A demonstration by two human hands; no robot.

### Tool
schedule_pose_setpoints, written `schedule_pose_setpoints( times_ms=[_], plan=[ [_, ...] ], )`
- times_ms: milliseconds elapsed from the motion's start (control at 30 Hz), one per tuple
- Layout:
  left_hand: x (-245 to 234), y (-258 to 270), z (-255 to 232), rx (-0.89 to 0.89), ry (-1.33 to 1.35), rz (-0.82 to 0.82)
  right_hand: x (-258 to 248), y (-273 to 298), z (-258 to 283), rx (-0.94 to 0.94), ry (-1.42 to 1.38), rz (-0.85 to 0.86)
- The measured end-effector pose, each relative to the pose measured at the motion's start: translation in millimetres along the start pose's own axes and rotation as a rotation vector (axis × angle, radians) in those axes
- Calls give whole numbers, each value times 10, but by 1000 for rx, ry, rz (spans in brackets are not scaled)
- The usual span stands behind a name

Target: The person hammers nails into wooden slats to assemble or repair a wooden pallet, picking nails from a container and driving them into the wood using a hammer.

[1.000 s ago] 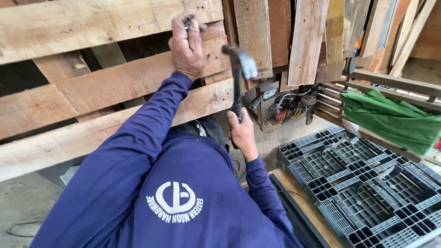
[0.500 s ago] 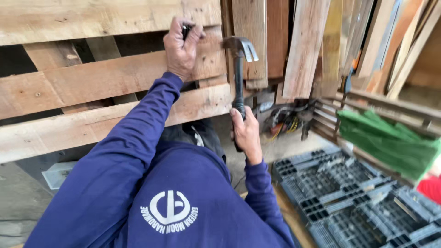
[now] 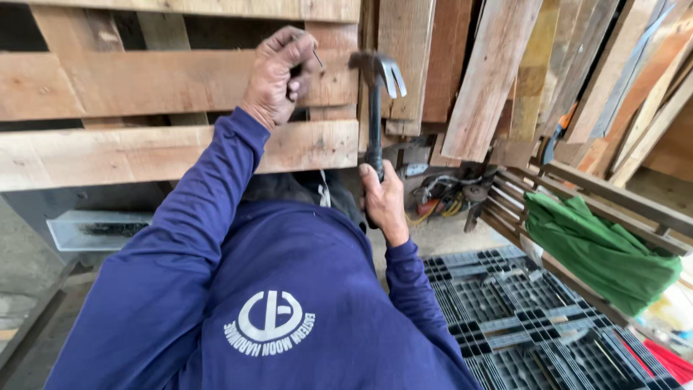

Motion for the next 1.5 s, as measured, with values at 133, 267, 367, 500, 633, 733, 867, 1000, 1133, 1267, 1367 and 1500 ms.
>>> schedule_pose_setpoints(
  times_ms=[133,267,367,500,633,733,867,1000,1133,1267,1367,1500],
  plan=[
    [119,70,-22,33,28,42,-128,59,-71,-115,-91,4],
    [124,161,-35,11,28,82,-144,-83,-262,-93,19,92],
    [107,125,-10,118,-236,54,-173,-236,-286,-17,13,133],
    [56,55,125,204,-524,50,-282,-66,-274,35,-85,120],
    [83,134,256,636,-946,36,-316,33,-393,-137,-151,121],
    [161,126,306,754,-1049,-23,-316,-51,-450,-22,-67,180],
    [159,164,367,750,-1157,3,-441,65,-222,-15,-108,109],
    [145,192,405,932,-1259,5,-563,277,-40,-324,-194,131],
    [149,178,401,920,-1242,21,-565,306,-45,-371,-38,125],
    [55,141,423,746,-1198,75,-610,308,169,-204,223,124],
    [-81,18,420,716,-949,138,-697,533,527,-361,-36,80],
    [-253,-284,279,798,-830,-226,-655,490,707,-715,-521,169]
  ],
)
Point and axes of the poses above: each hand's wrist, its own y-axis away from the middle knuckle, its own x-axis out of the palm, z = x × y, the point moved 2 cm from there along -y, towards the middle knuckle, and after that the axes turned 8 degrees about -z, right-handed, at the moved point
